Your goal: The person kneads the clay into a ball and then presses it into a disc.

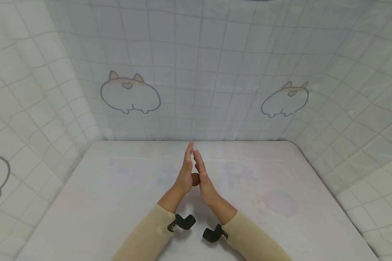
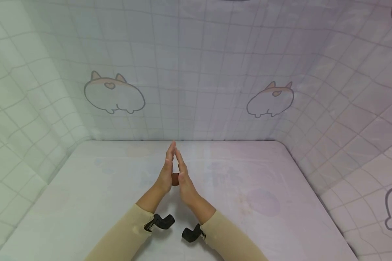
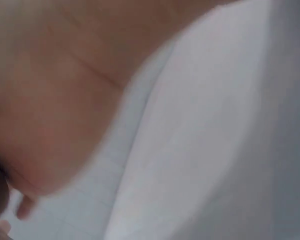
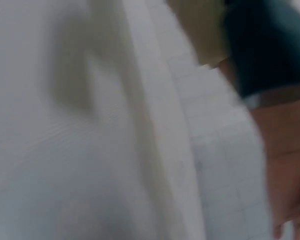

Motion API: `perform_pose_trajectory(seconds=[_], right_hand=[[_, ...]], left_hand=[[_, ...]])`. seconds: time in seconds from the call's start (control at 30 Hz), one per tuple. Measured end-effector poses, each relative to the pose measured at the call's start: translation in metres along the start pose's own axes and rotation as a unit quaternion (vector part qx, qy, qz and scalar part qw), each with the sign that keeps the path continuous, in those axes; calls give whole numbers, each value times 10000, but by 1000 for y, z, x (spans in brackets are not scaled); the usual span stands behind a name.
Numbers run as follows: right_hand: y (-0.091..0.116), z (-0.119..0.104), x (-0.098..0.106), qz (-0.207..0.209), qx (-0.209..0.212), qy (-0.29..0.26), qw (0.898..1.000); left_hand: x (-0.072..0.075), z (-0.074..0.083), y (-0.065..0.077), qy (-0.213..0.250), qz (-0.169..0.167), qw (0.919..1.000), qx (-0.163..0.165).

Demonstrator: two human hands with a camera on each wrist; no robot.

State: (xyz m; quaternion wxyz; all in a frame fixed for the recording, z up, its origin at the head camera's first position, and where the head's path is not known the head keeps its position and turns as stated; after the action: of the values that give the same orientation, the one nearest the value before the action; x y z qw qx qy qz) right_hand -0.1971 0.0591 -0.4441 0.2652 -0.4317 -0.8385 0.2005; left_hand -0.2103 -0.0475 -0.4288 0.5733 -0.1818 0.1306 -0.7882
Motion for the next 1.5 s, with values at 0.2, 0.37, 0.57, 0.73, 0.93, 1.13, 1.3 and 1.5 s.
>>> perform_pose_trajectory(seconds=[0.2,0.37,0.57,0.73,0.93,1.13,1.3,1.5], right_hand=[[-5,-9,6,194,-26,-106,9998],[-7,-12,10,460,-367,-9,9983],[-12,-9,15,740,-798,-116,9940],[-15,-2,19,846,-950,-150,9918],[-15,11,18,655,-1388,-292,9877],[-17,13,18,374,-1643,-342,9851],[-16,10,13,147,-1611,82,9868],[-5,26,2,166,-1074,573,9924]], left_hand=[[-2,-9,6,-420,-257,9986,185],[-6,-17,12,-619,-453,9970,140],[-11,-17,20,-370,-721,9966,135],[-15,-13,22,326,-876,9956,101],[-15,-9,22,731,-757,9943,-153],[-8,-1,18,934,-538,9929,-494],[-1,8,13,1012,-241,9920,-712],[4,9,8,671,-19,9958,-622]])
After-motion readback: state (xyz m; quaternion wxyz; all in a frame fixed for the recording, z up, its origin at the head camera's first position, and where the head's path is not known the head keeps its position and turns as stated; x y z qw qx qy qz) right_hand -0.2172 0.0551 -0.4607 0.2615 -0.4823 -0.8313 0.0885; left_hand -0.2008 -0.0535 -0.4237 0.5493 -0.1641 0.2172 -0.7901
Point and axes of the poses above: each hand's wrist, its own y-axis away from the middle knuckle, its own x-axis out of the back of the hand, z = x × y, the point moved 2 cm from there along -y, towards the middle knuckle, and after that the axes turned 6 degrees about -z, right-handed, at the moved point
